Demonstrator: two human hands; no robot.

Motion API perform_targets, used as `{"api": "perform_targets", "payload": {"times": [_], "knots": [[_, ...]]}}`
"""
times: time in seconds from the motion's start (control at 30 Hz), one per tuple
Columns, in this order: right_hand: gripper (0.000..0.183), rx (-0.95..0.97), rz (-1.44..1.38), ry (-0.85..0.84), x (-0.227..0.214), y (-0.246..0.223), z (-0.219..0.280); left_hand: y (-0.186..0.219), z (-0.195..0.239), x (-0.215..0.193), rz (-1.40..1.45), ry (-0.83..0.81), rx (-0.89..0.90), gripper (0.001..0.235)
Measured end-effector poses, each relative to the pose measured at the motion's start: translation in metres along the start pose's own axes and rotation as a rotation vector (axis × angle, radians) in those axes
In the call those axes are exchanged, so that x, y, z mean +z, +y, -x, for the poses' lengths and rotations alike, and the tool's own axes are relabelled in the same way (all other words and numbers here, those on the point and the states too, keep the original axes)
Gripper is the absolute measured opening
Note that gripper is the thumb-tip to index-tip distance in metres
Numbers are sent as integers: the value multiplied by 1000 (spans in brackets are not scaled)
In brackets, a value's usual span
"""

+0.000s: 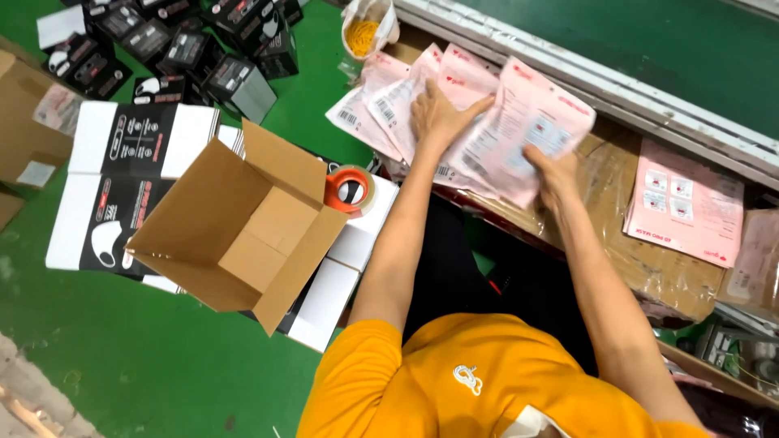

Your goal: Packing face masks into pink plastic pouches and then into cardboard boxes at an assembly line.

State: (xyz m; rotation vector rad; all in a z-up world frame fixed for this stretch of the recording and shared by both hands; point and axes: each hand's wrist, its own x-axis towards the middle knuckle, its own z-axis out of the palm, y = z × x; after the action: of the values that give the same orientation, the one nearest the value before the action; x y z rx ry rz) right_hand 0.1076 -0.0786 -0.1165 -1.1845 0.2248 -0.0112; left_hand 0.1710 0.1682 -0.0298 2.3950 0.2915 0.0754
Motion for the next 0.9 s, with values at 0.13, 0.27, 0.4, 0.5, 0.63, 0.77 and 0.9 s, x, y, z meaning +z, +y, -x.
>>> {"api": "perform_targets", "payload": {"times": [0.13,0.27,0.4,0.5,0.63,0.77,0.9], "knots": [[63,-54,231,-11,30,3,-14,-7,-8,10,202,-229,-157,156],[65,44,375,33,33,-3,-9,-8,15,10,-10,-312,-32,118],[67,33,106,-30,14,7,-16,-14,32,30,-93,-25,217,120],[66,79,-11,-99,2,3,-9,-21,51,39,280,-236,186,114],[79,31,0,-147,-12,-30,17,-5,84,29,564,-25,399,102],[116,-360,124,-363,1,-106,66,10,107,20,884,-237,625,104],[121,-609,317,-383,-52,-96,66,8,115,37,776,-256,887,125]]}}
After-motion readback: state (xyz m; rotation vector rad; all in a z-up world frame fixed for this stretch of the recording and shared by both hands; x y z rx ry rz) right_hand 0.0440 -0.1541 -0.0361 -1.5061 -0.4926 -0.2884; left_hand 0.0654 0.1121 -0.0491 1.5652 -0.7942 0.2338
